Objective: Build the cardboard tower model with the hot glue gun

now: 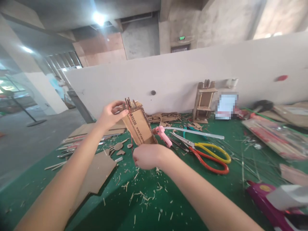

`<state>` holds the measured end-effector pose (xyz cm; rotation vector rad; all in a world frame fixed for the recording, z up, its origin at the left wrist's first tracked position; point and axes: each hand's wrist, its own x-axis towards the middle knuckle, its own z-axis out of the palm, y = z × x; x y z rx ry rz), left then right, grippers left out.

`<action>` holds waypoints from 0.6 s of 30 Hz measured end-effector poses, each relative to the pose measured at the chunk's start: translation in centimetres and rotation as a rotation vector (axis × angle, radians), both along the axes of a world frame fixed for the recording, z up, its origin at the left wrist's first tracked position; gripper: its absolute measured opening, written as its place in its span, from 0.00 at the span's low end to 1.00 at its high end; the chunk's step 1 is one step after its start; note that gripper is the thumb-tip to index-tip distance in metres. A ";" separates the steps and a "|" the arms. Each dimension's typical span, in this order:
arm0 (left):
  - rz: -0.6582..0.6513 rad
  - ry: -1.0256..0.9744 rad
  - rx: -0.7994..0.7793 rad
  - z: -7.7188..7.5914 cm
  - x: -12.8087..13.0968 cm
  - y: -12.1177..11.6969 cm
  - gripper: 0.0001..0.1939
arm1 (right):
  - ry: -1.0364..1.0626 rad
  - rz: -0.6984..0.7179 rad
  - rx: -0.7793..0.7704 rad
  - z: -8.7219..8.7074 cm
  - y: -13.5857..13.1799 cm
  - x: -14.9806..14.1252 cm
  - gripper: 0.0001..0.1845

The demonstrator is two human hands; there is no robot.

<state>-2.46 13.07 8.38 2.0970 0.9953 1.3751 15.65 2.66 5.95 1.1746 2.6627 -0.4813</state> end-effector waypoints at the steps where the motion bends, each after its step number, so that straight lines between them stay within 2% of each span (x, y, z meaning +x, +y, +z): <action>1: -0.047 0.006 -0.019 0.1 -0.2 0.6 0.25 | -0.016 0.009 0.005 -0.2 -0.4 -0.5 0.15; 5: -0.164 0.044 -0.066 0.5 -1.4 2.2 0.29 | -0.060 0.001 0.054 -0.8 -1.3 -1.6 0.17; 8: -0.212 0.063 -0.088 0.5 -1.8 2.2 0.32 | -0.080 -0.037 0.081 -1.2 -1.4 -1.1 0.18; 13: -0.183 0.095 -0.141 -0.6 -1.1 0.9 0.38 | -0.097 -0.071 0.094 -1.5 -1.6 0.6 0.18; 18: -0.142 0.066 -0.133 -1.8 -0.5 0.1 0.32 | -0.092 -0.077 0.095 -1.6 -1.8 1.2 0.18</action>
